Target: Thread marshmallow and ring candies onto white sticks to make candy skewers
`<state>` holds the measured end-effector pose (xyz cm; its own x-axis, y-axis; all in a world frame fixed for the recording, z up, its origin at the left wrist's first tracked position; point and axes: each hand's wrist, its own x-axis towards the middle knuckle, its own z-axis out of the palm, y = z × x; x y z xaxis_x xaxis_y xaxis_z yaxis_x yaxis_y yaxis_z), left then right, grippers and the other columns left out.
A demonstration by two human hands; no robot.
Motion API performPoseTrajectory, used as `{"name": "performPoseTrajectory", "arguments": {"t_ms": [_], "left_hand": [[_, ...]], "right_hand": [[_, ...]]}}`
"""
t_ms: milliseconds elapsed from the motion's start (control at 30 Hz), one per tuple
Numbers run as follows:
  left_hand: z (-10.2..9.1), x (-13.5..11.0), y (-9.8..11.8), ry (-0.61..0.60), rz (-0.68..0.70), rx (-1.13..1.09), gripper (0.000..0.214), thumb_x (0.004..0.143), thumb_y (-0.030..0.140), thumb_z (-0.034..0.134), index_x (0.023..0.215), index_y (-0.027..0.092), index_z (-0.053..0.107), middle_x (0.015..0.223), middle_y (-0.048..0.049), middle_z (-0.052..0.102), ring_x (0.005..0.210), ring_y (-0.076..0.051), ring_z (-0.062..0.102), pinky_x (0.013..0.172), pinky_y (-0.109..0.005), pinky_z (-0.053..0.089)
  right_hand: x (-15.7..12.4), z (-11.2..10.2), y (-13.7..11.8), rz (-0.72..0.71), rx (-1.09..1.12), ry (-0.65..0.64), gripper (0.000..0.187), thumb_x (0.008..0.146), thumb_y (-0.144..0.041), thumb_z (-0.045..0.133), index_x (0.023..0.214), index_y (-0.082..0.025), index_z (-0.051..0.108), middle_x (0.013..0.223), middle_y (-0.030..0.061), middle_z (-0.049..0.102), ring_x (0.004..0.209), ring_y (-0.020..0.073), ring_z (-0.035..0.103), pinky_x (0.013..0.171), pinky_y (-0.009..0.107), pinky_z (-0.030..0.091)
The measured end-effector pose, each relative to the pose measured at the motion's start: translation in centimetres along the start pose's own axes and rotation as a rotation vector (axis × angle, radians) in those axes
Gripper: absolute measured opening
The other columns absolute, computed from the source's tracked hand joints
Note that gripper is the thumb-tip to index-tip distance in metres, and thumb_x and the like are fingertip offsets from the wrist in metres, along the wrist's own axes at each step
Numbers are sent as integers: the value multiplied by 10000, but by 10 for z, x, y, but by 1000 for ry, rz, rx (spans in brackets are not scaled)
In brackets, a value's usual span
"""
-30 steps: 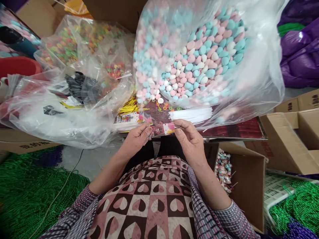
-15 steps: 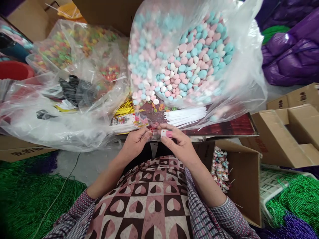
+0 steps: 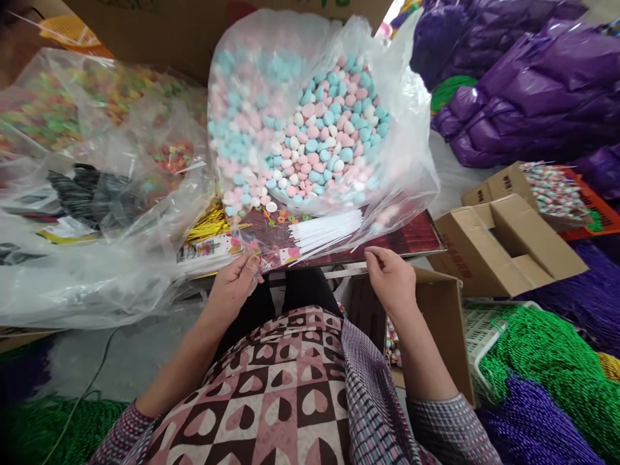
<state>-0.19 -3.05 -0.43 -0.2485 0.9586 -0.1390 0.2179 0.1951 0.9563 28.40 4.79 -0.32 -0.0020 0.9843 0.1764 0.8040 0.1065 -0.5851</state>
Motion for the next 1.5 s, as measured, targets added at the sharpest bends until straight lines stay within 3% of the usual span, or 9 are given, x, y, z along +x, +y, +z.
{"name": "performPoseTrajectory", "arguments": {"t_ms": [167,300,500,633,800,933,1100,1267,1500], "left_hand": [[-3,-3,6,-8,-13,-43,444,895,577,487,660,200,487,539,52,378,495,-95,328,480,-238,263],[-6,-5,3,-5,-31,-90,468,884,601,502,654,193,497,533,50,395,489,-88,330,472,-234,265],[-3,-4,-6,-6,-84,-210,461,860,599,560,675,177,554,532,38,466,470,-73,359,455,-223,268],[-2,-4,-2,15,-107,-401,453,819,596,627,668,176,548,531,33,522,417,-52,327,419,-220,257],[-4,-1,0,79,-150,-678,403,755,526,741,689,184,537,436,100,359,396,-45,338,511,-221,421],[-3,4,-2,99,-200,-764,396,727,503,779,698,180,552,425,114,327,386,-38,319,541,-237,457],[-4,8,-6,68,-205,-791,429,691,522,802,691,182,540,405,120,326,379,-39,318,564,-253,471],[-5,5,-5,10,-136,-770,436,763,541,735,662,179,513,409,109,341,386,-48,343,563,-263,445],[-16,-1,-6,-129,-34,-815,457,763,565,719,661,188,482,425,119,308,368,-39,293,538,-264,404]], "right_hand": [[28,9,-5,-118,-521,-124,295,907,-295,489,867,-160,748,908,143,732,847,274,655,744,365,413],[40,7,-2,-29,-577,-133,299,898,-309,485,831,-146,728,948,176,717,883,296,640,748,377,389],[57,-8,38,334,-7,110,97,688,-264,652,756,-200,680,710,67,655,763,259,590,764,380,396],[63,-6,50,361,241,259,283,690,-327,622,926,-173,657,676,11,592,618,187,519,680,357,410],[50,-9,45,342,671,330,484,683,-533,636,1010,-177,605,677,-48,485,535,105,411,543,283,384],[31,-27,35,293,885,276,414,628,-497,757,866,-182,630,687,-50,449,550,76,389,516,236,387],[8,-48,14,283,1216,160,260,658,-336,839,802,-204,668,715,-45,471,547,59,372,490,202,380],[-11,-51,-15,183,1115,-28,215,705,-383,823,792,-208,734,643,-16,504,546,98,426,507,260,382],[-18,-35,-43,-54,883,-314,136,772,-367,770,838,-249,787,658,19,573,600,148,490,532,296,391]]}}
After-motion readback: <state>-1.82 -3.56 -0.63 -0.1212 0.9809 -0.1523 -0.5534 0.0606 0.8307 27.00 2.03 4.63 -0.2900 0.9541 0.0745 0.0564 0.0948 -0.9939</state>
